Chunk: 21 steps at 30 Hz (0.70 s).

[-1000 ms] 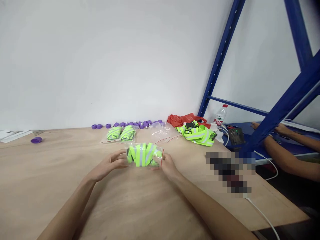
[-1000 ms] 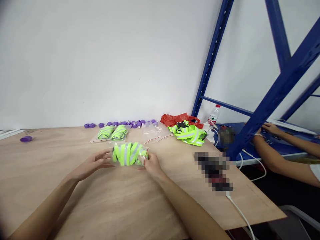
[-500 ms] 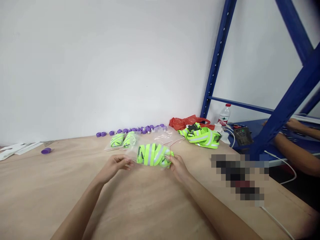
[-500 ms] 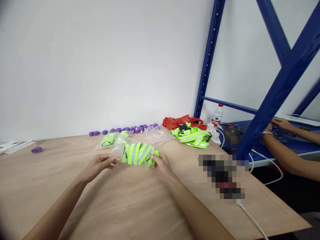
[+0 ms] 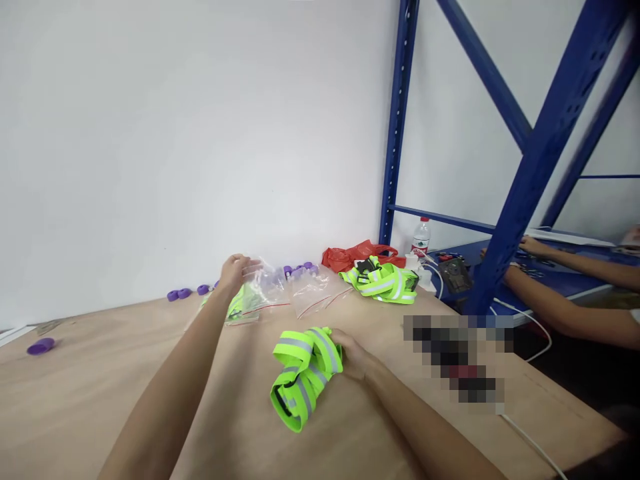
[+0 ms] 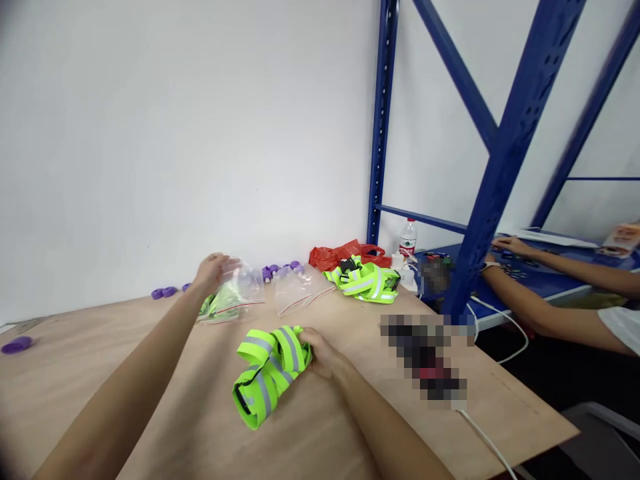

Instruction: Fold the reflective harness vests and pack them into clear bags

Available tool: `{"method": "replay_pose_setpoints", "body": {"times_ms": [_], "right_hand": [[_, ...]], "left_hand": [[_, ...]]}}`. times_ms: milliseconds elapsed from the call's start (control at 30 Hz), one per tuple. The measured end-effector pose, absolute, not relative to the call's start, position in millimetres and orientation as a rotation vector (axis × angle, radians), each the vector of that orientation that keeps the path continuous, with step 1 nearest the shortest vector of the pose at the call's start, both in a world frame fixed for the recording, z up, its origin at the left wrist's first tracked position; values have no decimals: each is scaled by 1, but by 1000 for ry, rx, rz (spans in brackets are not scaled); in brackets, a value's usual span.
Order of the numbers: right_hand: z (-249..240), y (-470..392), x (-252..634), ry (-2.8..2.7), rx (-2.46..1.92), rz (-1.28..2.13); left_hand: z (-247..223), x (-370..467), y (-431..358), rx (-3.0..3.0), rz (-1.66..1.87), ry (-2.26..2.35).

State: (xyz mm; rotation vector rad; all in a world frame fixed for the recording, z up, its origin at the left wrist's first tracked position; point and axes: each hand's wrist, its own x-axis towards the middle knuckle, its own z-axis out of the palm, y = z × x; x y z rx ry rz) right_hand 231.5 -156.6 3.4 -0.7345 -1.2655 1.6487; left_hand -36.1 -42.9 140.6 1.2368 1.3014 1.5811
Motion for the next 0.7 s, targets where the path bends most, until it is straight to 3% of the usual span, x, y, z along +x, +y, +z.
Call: {"method": "replay_pose_setpoints", "body": {"times_ms": [133, 267, 433, 600, 700], "right_hand": [[3, -156, 225, -1163, -802, 1669], [2, -152, 222, -1038, -891, 1583], [0, -151, 217, -966, -939, 1533], [-1, -161, 204, -943, -888, 1616], [4, -168, 199, -933, -840, 1664]], "left_hand": [[127, -7, -55, 1448, 1523, 1378], [105, 7, -131, 1761, 1323, 1326], [67, 10, -207, 2605, 965, 1354], [55, 8, -218, 2290, 713, 1584], [62, 2, -225, 2054, 808, 1502]]}}
